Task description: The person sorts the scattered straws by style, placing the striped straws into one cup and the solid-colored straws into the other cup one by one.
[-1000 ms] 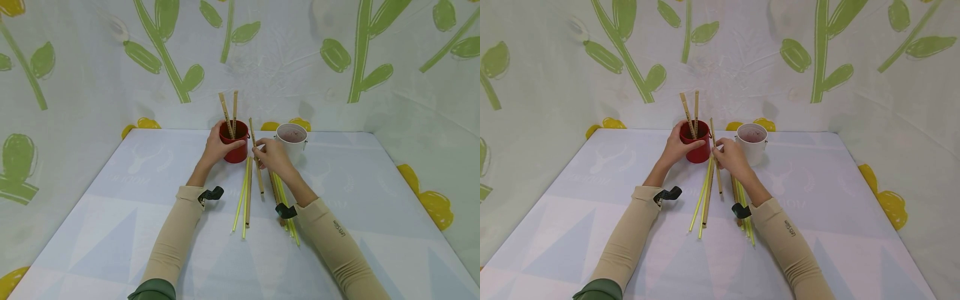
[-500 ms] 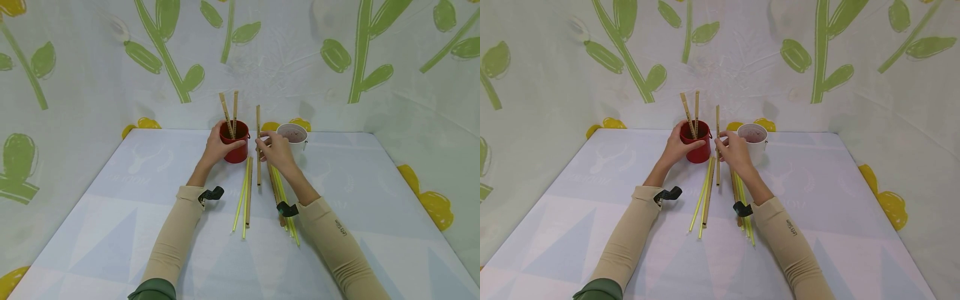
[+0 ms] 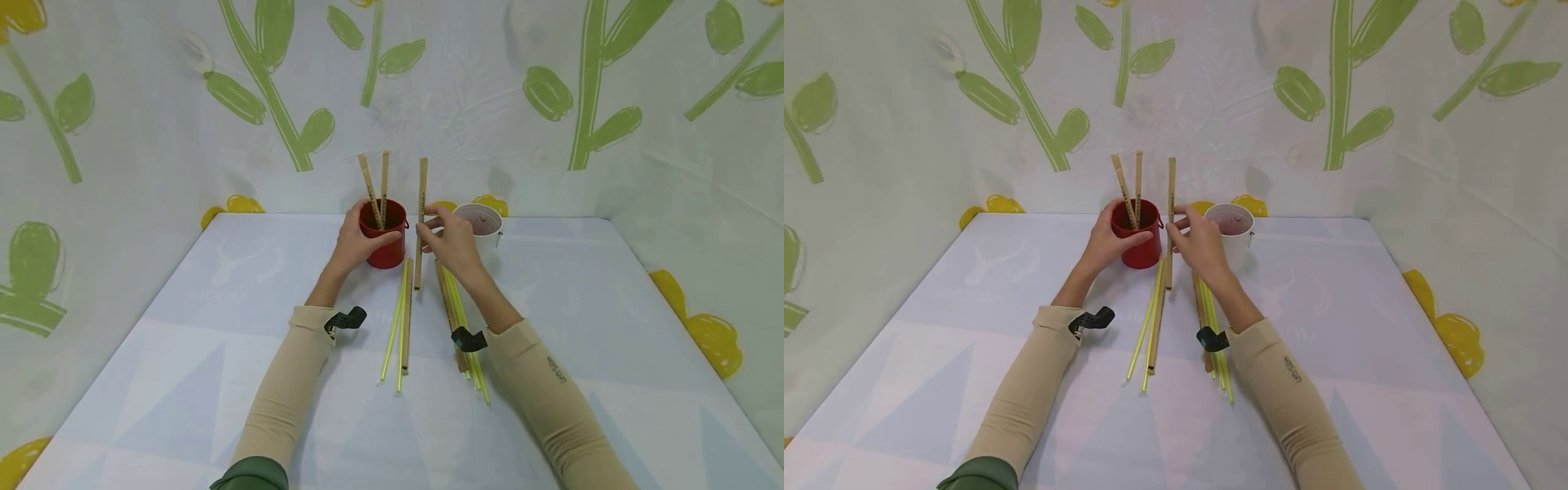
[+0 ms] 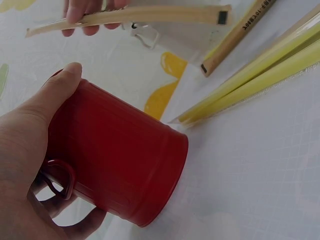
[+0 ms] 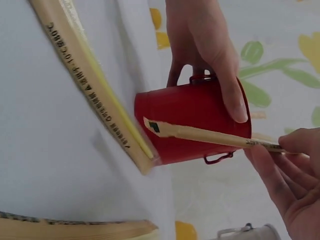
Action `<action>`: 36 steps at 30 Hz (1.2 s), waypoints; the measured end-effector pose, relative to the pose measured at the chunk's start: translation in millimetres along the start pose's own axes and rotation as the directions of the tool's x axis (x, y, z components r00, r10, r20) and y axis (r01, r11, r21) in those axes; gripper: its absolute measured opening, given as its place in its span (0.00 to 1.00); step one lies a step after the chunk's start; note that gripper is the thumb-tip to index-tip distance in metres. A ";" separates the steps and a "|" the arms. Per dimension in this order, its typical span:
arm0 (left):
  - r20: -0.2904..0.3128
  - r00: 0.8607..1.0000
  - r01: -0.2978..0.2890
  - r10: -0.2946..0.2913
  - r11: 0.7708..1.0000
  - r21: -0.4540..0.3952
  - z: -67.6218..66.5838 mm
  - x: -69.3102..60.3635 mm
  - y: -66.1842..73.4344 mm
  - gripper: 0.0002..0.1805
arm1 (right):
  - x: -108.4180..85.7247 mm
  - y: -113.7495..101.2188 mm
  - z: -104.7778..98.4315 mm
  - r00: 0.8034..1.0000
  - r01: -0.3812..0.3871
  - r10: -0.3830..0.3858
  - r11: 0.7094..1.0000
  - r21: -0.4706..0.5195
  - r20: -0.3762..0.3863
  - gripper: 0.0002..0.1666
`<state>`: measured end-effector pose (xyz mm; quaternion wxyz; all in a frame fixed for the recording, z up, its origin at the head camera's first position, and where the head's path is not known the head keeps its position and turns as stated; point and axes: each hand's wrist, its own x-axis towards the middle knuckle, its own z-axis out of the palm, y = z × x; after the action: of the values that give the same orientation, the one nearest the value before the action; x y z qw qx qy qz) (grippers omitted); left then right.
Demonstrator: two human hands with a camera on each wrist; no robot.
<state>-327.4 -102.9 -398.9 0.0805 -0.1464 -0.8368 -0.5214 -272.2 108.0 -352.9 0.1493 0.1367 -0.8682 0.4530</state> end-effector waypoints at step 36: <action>-0.006 1.000 0.000 0.000 1.000 -0.017 1.7 1.6 -1.7 0.49 | 52.8 -44.7 12.5 0.980 0.143 -0.132 0.988 0.062 -0.147 0.16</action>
<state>-329.4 -101.9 -400.6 0.0814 -0.1455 -0.8321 -0.5290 -305.8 67.5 -306.1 0.2371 0.1690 -0.8267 0.4814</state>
